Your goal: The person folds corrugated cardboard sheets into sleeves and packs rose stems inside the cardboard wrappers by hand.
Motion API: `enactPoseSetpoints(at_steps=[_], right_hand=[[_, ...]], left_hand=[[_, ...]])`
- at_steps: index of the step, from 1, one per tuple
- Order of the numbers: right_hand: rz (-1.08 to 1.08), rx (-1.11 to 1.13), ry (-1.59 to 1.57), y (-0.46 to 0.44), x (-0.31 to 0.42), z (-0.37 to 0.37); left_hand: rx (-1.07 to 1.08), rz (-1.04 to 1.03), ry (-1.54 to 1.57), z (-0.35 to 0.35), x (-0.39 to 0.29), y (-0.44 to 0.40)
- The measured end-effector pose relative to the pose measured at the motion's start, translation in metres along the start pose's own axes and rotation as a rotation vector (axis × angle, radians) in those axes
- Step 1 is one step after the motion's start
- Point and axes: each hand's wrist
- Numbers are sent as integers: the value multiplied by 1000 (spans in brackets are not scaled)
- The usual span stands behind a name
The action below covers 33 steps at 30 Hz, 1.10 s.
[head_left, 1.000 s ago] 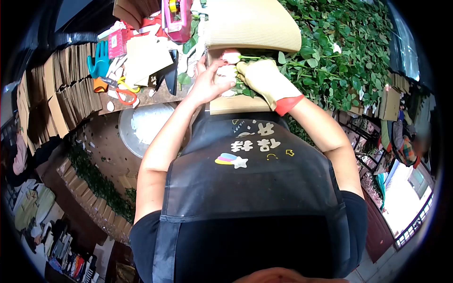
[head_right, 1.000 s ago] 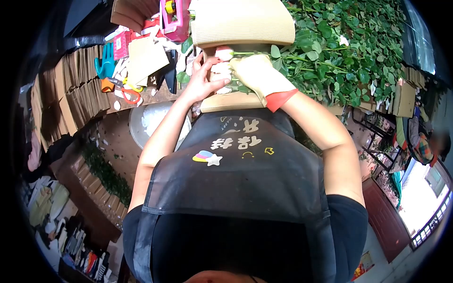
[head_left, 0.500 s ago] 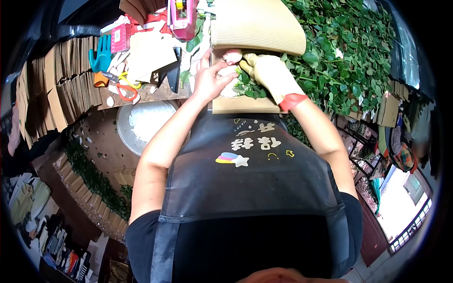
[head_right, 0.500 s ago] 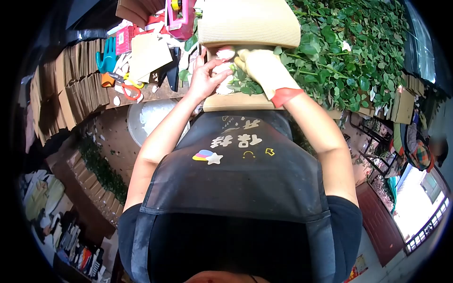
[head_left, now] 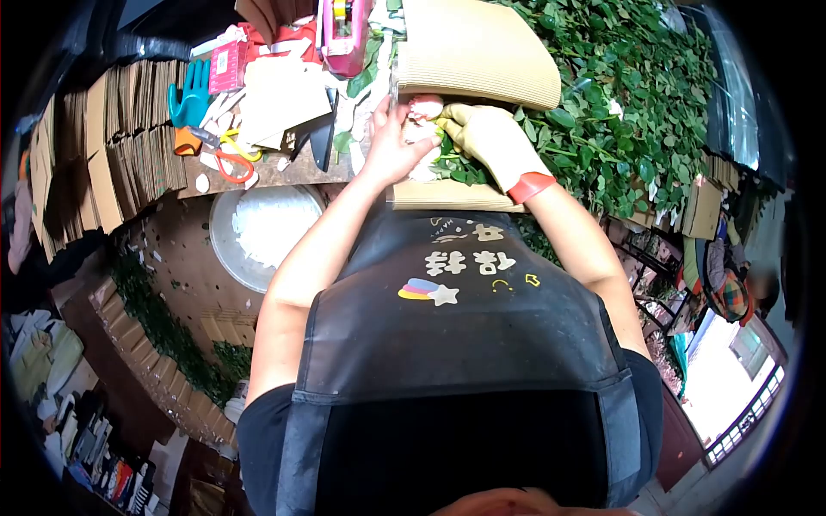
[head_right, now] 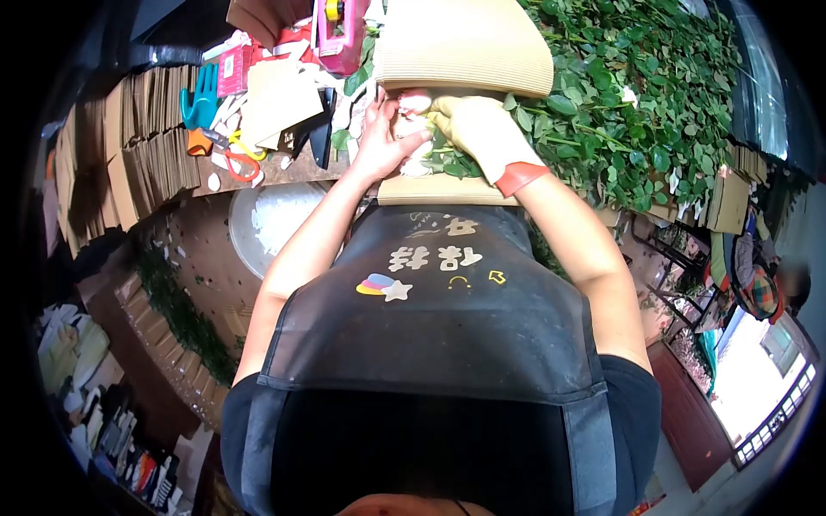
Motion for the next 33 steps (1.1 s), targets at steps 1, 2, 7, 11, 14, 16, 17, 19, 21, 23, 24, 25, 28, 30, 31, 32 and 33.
enactPoseSetpoints(at_steps=[1,2,7,11,14,16,17,19,21,23,24,25,28,30,31,32,33], right_hand=[[77,-81,77,1,-3,-4],[41,-38,44,2,-6,-5],[128,-96,106,16,3,9],[26,-207,157,6,6,2],[26,-111,313,-6,3,-8],[61,-196,246,-5,2,-9],[83,-236,214,-5,2,-10],[17,-203,95,-2,3,-3],[-30,-157,76,-1,1,-5],[107,-145,209,0,1,-8],[97,-83,290,0,8,-2],[90,-18,372,0,16,4],[170,-89,497,2,36,18],[231,-117,540,-2,33,13],[246,-98,552,-5,23,1],[259,-80,564,-8,13,-14],[271,-64,574,-11,16,-16]], left_hand=[[-11,29,38,-2,-4,0],[-43,101,136,-7,-2,-1],[-150,10,95,-8,-5,-2],[-186,23,60,-3,-10,0],[-142,45,118,2,-18,2],[-122,57,141,3,-17,1],[-115,64,154,4,-16,0],[-126,62,153,3,-16,0],[-116,91,137,3,-14,-1],[-119,105,146,1,-11,-2],[-120,109,151,-2,-9,-3],[-139,83,168,-5,-5,-5],[-163,58,150,-5,-2,-4],[-174,67,134,-4,-4,-3],[-175,68,124,-4,-5,-3],[-168,75,127,-4,-6,-4],[-160,82,127,-3,-7,-4]])
Point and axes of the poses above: each hand's wrist, its own y-axis away from the middle knuckle, its own z-axis out of the back of the hand, x = y × z, and after that the axes turned 10 degrees about z, right-handed
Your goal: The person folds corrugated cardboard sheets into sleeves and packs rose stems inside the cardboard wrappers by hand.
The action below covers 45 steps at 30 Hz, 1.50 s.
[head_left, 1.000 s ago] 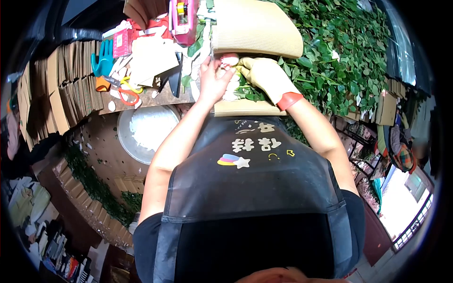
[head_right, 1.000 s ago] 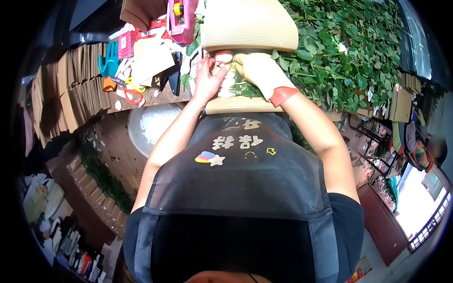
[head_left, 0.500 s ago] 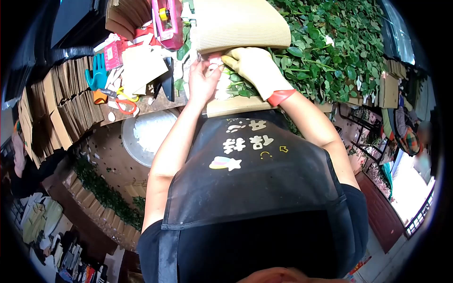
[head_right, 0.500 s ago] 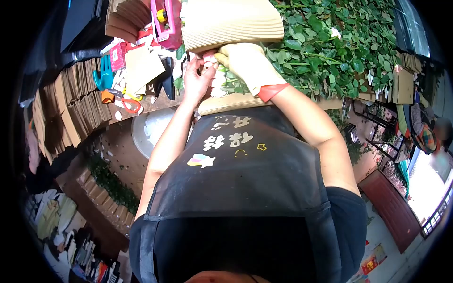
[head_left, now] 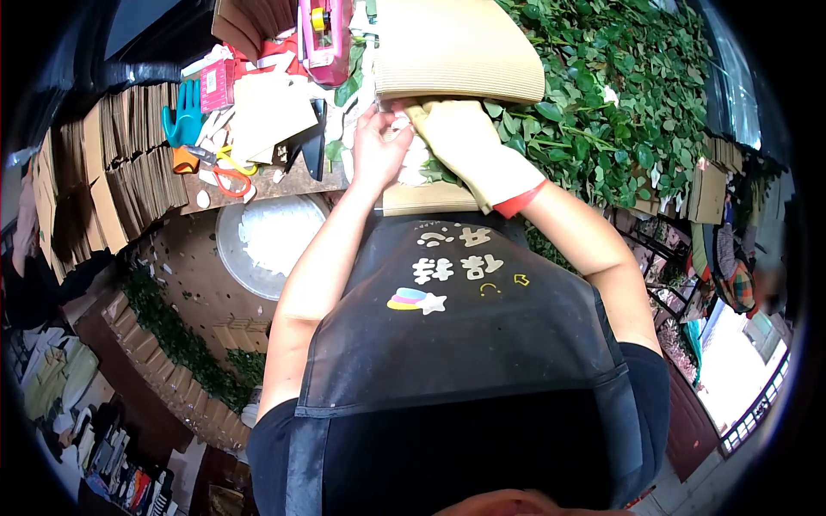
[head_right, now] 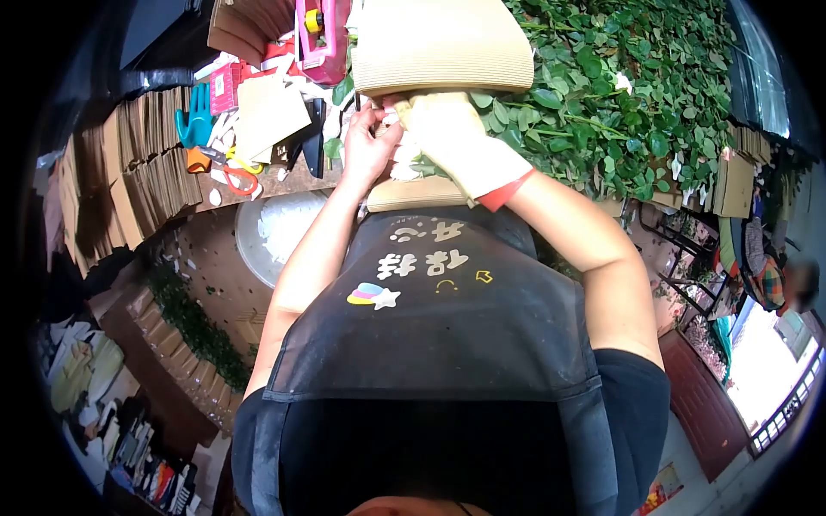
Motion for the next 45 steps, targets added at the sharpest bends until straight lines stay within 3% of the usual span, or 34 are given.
enactPoseSetpoints(at_steps=[1,5,6,7,8,10,12,14,15,16,18,19,20,21,22,24,25,26,27,28,30,32,35,38,42,43,44,45], right_hand=[[-25,164,-6,-1,0,3],[13,-271,-426,21,-15,52],[-88,-351,-440,33,-15,91],[-296,-419,-212,44,-19,99],[-420,-634,-426,44,-45,100],[-662,-516,-194,52,-84,94],[-685,-36,-429,74,-139,51],[-569,-318,-962,76,-151,40],[-730,-455,-1073,74,-128,84],[-759,-589,-1047,83,-123,99],[-419,-837,-1491,125,-141,78],[-541,-644,-1523,127,-122,95],[-524,-429,-1583,122,-111,102],[-493,-205,-1614,116,-100,108],[-319,37,-1664,108,-100,102],[-364,36,-1488,94,-82,64],[-471,174,-1208,80,-66,76],[-336,178,-1000,75,-58,75],[-271,137,-890,75,-48,70],[-207,96,-778,73,-40,65],[-31,119,-544,66,-37,50],[45,49,-513,71,-31,29],[-7,300,-455,63,-26,46],[22,321,-431,63,-25,54],[4,367,-796,70,-28,95],[-93,403,-927,67,-16,118],[95,225,-774,76,-5,104],[171,187,-601,75,5,92]], left_hand=[[7,5,-1,1,-2,0],[35,13,99,1,-6,3],[21,-5,63,1,-7,3],[6,-21,28,2,-7,3],[-7,-39,-10,3,-8,4],[-16,-66,-40,5,-5,3],[-5,-66,-57,5,-5,3],[19,-41,-64,8,-7,2],[-13,-96,-119,6,-5,1],[42,-94,-56,10,-17,7],[156,-96,67,21,-49,14],[201,-109,140,18,-42,9],[191,-77,263,7,-17,3],[257,293,684,3,-18,1],[307,215,600,7,-2,-7],[387,47,443,16,29,-24],[256,0,279,20,26,-14],[125,-41,114,24,22,-7],[248,85,226,47,18,-11],[192,39,-23,65,16,-15],[141,-37,-675,91,-61,12],[285,-466,-712,81,-83,20],[401,-915,-655,41,-86,12],[369,-936,-809,18,-45,1],[373,-969,-854,20,-45,-3],[366,-968,-844,20,-44,-3],[360,-968,-835,19,-44,-2],[340,-954,-891,15,-40,-2]])
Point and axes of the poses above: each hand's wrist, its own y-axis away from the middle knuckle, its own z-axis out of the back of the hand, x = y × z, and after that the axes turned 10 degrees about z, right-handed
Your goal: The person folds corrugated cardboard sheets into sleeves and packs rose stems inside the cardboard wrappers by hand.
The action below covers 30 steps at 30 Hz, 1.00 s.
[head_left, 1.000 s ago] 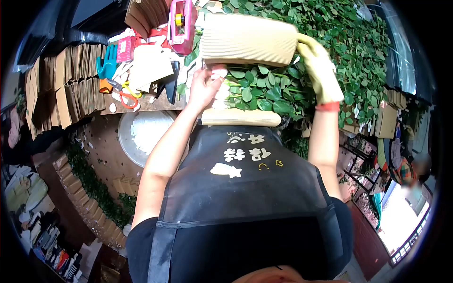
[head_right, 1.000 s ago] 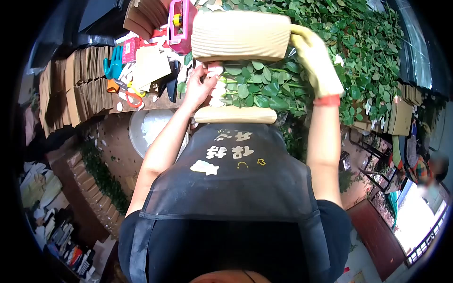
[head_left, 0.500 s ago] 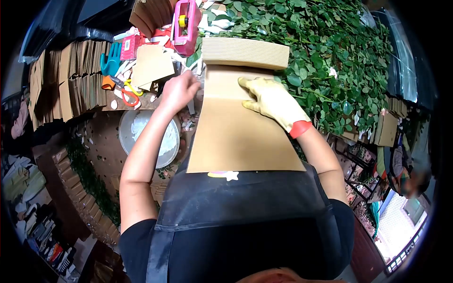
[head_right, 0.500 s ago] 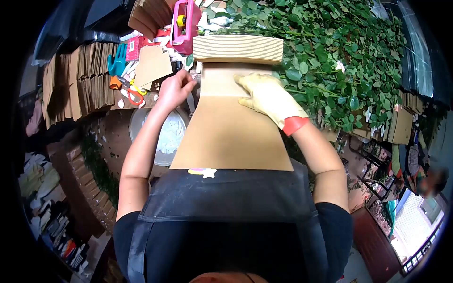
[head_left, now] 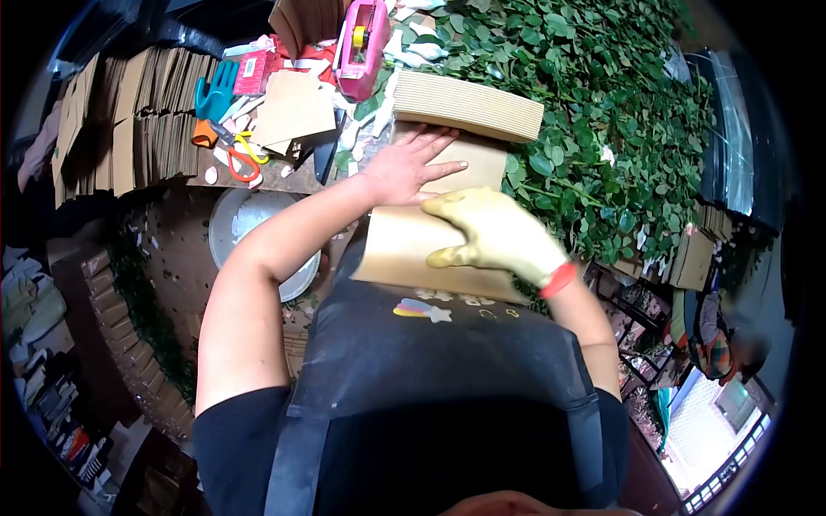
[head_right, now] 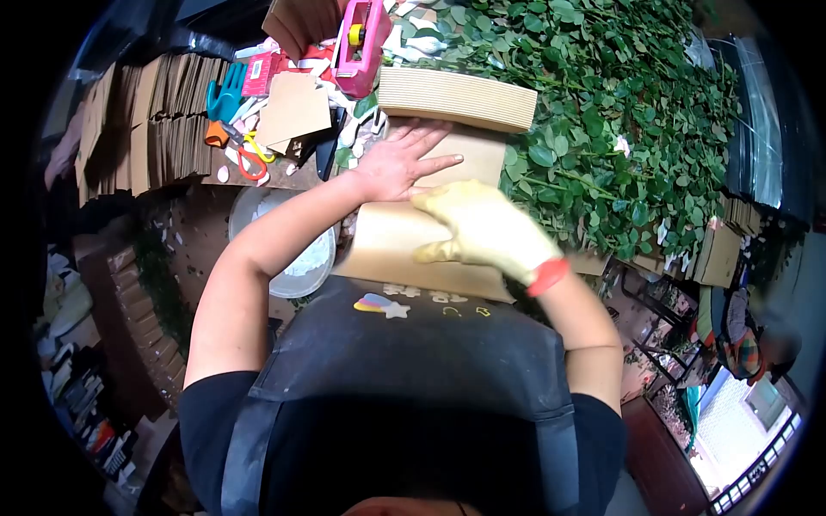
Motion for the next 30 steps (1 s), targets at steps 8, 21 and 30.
enactPoseSetpoints(at_steps=[8,21,30], right_hand=[[-19,-13,-87,-53,19,-6],[33,-393,268,-209,-7,-2],[-848,-207,-985,-30,-30,-20]], left_hand=[[-27,-5,-52,-24,5,0],[-84,176,383,-73,-2,-11],[-171,63,788,-32,-1,-5]])
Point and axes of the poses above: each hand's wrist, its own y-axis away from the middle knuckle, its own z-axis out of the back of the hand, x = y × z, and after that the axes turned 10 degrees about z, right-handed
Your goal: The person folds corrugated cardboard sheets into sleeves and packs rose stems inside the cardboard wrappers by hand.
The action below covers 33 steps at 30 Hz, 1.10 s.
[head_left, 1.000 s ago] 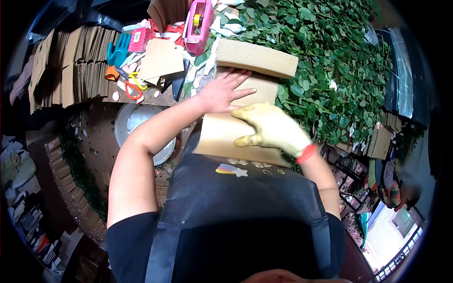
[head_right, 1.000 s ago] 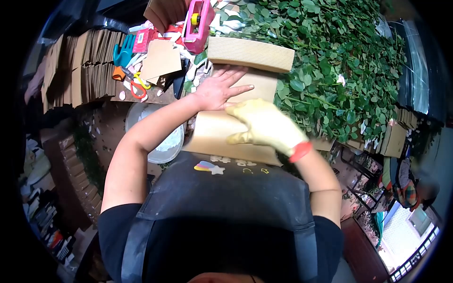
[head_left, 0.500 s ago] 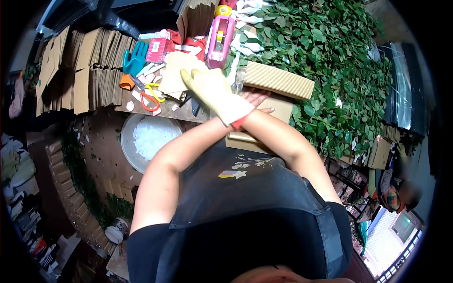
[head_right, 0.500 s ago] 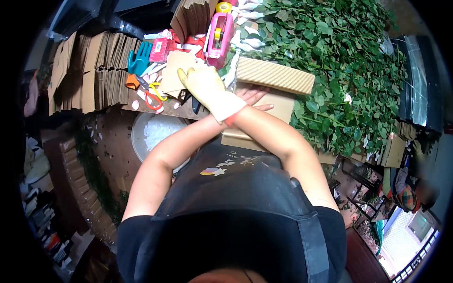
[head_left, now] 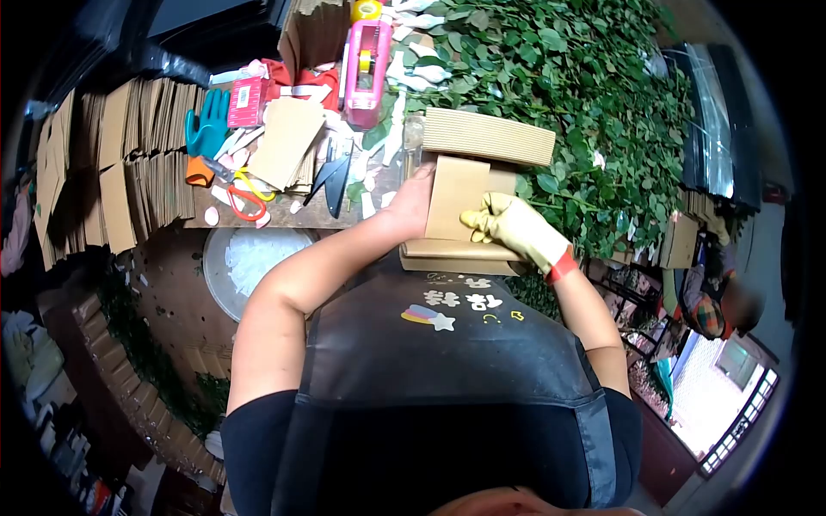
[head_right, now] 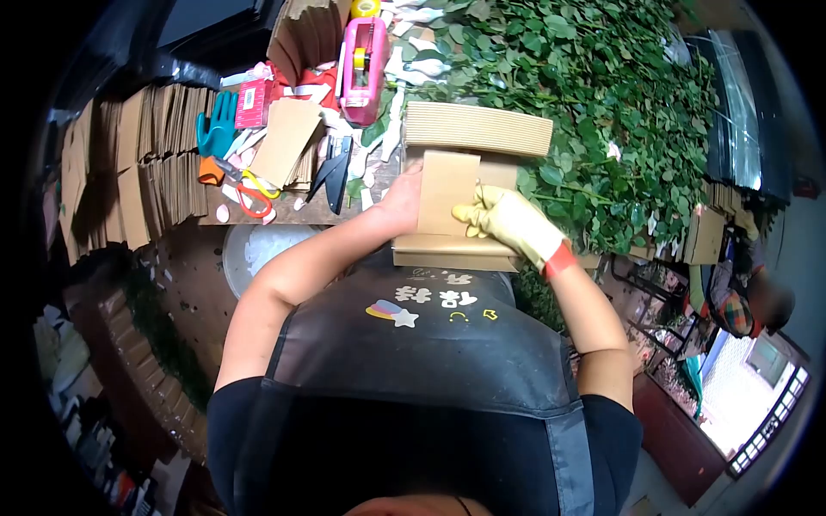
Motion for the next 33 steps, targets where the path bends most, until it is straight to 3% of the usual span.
enactPoseSetpoints(at_steps=[1,2,5,6,9,10,14,15,17,19,20,21,25,26,27,28,29,31,33], right_hand=[[-40,0,-2,-5,-4,5],[9,36,173,-10,-6,8],[1,62,355,-17,5,2],[18,59,357,-22,-4,3],[121,10,626,-27,-13,0],[59,48,618,-23,-6,0],[140,11,627,-16,-6,0],[83,22,692,-10,9,-2],[239,18,874,-13,-1,0],[548,-147,960,-14,-9,-2],[556,-137,864,10,28,5],[415,-160,712,29,65,17],[637,-737,306,-29,55,105],[673,-952,670,-51,45,128],[564,-871,732,-80,30,155],[216,-807,1085,-110,16,169],[318,-902,1388,-153,-36,188],[446,-582,1533,-155,-47,206],[427,-623,1206,-137,-27,219]], left_hand=[[-2,-79,-585,15,-13,-1],[94,-61,-484,16,-12,-1],[131,55,-686,37,-12,13],[248,-21,-735,55,-13,18],[45,-88,-761,85,-9,39],[-55,-106,-743,89,-20,39],[-47,-248,-489,69,-44,20],[51,-101,-509,61,-44,23],[17,-78,-511,55,-44,22],[17,-85,-523,55,-45,24],[27,-56,-544,56,-50,25],[46,-38,-511,55,-49,25],[50,-37,-495,55,-57,23],[64,-27,-507,54,-58,23],[50,-27,-499,54,-59,23],[49,-40,-507,54,-60,21],[46,-50,-516,55,-60,19],[56,-28,-527,56,-60,19],[77,-12,-548,59,-59,18]])
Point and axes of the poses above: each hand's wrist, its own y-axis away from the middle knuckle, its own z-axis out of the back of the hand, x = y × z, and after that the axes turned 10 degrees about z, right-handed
